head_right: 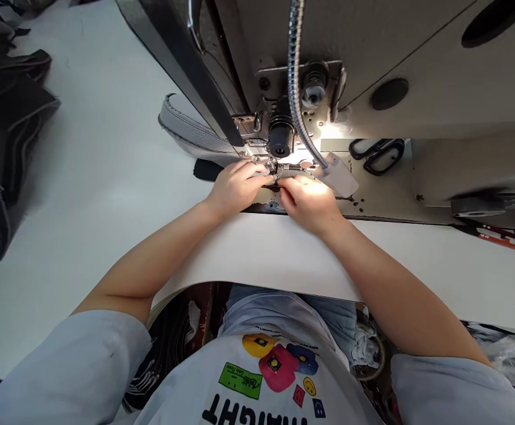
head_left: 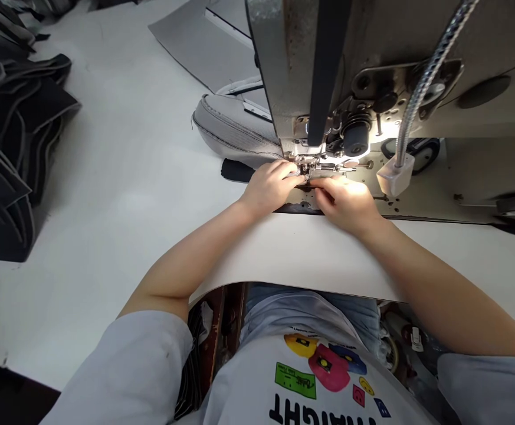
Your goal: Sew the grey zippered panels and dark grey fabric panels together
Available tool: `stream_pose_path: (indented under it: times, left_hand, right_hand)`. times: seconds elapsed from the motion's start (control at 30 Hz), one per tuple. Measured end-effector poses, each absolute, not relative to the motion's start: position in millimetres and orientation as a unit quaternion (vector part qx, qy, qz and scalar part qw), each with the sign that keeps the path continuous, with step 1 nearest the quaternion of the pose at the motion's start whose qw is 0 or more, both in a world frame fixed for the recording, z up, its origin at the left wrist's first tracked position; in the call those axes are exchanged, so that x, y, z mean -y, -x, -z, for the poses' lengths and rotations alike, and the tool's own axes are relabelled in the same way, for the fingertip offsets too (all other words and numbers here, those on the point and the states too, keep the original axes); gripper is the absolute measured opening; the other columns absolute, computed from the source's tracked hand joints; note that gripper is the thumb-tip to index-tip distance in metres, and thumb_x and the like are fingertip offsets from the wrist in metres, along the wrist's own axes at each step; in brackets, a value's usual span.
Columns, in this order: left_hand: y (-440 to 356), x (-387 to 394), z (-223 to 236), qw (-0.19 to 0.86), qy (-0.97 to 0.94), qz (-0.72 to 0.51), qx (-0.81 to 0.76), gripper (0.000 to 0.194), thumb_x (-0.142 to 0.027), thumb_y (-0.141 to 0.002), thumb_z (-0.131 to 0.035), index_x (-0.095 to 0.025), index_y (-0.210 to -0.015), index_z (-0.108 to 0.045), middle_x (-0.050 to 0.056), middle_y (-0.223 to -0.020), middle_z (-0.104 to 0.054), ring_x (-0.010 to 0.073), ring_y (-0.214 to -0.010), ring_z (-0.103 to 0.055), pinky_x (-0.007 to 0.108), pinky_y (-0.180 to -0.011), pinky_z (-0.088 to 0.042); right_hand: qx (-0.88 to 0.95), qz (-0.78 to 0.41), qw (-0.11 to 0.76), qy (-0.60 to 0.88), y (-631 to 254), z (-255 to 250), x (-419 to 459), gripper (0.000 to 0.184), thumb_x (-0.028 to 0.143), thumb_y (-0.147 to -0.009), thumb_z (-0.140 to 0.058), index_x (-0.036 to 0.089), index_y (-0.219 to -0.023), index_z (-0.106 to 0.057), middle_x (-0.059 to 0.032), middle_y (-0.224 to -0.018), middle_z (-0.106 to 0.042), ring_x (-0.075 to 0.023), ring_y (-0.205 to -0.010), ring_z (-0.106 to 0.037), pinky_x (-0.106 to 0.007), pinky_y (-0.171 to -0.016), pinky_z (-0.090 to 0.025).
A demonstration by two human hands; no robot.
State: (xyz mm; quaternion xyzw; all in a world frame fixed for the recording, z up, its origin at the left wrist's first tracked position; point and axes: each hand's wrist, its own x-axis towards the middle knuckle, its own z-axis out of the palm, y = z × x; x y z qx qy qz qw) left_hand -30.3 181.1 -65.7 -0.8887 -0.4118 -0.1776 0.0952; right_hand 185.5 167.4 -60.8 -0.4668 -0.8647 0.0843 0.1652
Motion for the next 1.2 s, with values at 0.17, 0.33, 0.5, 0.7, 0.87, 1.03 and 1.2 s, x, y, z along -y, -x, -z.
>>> stream_pose_path:
  times: [0.17,0.33,0.5,0.7,0.87,1.03,1.2]
  left_hand:
    - [31,-177,62,0.049,0.886,0.159,0.432,0.036,-0.031,-0.105,-0.039,-0.02,-0.102,-0.073,0.006,-0.111,-0.072,0.0187,-0.106,-0.065,0.031,-0.094,-0.05]
    - [32,-176,64,0.008,0.878,0.174,0.446,0.031,-0.023,-0.102,-0.042,-0.019,-0.104,-0.073,0.006,-0.116,-0.073,0.018,-0.118,-0.064,0.032,-0.103,-0.051]
    - [30,-176,64,-0.001,0.874,0.179,0.452,0.028,-0.02,-0.1,-0.045,-0.018,-0.096,-0.073,0.007,-0.113,-0.074,0.0181,-0.114,-0.066,0.03,-0.096,-0.053]
    - [24,-187,63,0.015,0.862,0.168,0.478,0.028,-0.017,-0.098,-0.044,-0.018,-0.089,-0.071,0.006,-0.101,-0.074,0.0194,-0.105,-0.068,0.029,-0.088,-0.05]
    - [20,-194,61,0.015,0.851,0.159,0.501,0.028,-0.016,-0.095,-0.045,-0.019,-0.079,-0.068,0.008,-0.087,-0.071,0.0218,-0.096,-0.067,0.031,-0.077,-0.048]
    - [19,-193,59,0.017,0.85,0.14,0.508,0.029,-0.016,-0.095,-0.043,-0.019,-0.082,-0.07,0.009,-0.089,-0.07,0.0229,-0.098,-0.066,0.032,-0.076,-0.047]
    - [21,-191,58,0.009,0.856,0.146,0.496,0.029,-0.016,-0.096,-0.043,-0.018,-0.086,-0.071,0.009,-0.092,-0.071,0.0224,-0.096,-0.065,0.032,-0.074,-0.045]
  right_hand:
    - [0.862,-0.046,0.136,0.487,-181,60,-168,0.043,0.032,-0.093,-0.045,0.021,-0.128,-0.069,-0.0086,-0.089,-0.074,-0.0221,-0.083,-0.065,-0.029,-0.058,-0.032]
    - [0.862,-0.053,0.128,0.488,-179,59,-168,0.043,0.033,-0.092,-0.046,0.021,-0.125,-0.071,-0.0084,-0.087,-0.074,-0.0224,-0.085,-0.066,-0.03,-0.058,-0.032]
    - [0.86,-0.044,0.137,0.49,-179,60,-169,0.041,0.032,-0.091,-0.047,0.022,-0.122,-0.072,-0.0068,-0.083,-0.074,-0.0219,-0.083,-0.066,-0.03,-0.058,-0.032]
    - [0.86,-0.028,0.136,0.49,-179,63,-167,0.039,0.031,-0.093,-0.046,0.02,-0.119,-0.073,-0.0075,-0.089,-0.076,-0.0214,-0.084,-0.067,-0.029,-0.059,-0.033]
    - [0.859,-0.021,0.151,0.489,-180,63,-167,0.037,0.029,-0.093,-0.046,0.021,-0.115,-0.075,-0.0072,-0.091,-0.076,-0.021,-0.085,-0.067,-0.029,-0.06,-0.035]
    - [0.857,-0.016,0.147,0.493,-181,62,-166,0.037,0.03,-0.093,-0.046,0.022,-0.116,-0.075,-0.0067,-0.091,-0.076,-0.0211,-0.085,-0.067,-0.03,-0.06,-0.036]
    - [0.86,-0.014,0.148,0.488,-182,62,-166,0.036,0.029,-0.094,-0.046,0.022,-0.117,-0.074,-0.0061,-0.09,-0.076,-0.0205,-0.085,-0.068,-0.028,-0.062,-0.038]
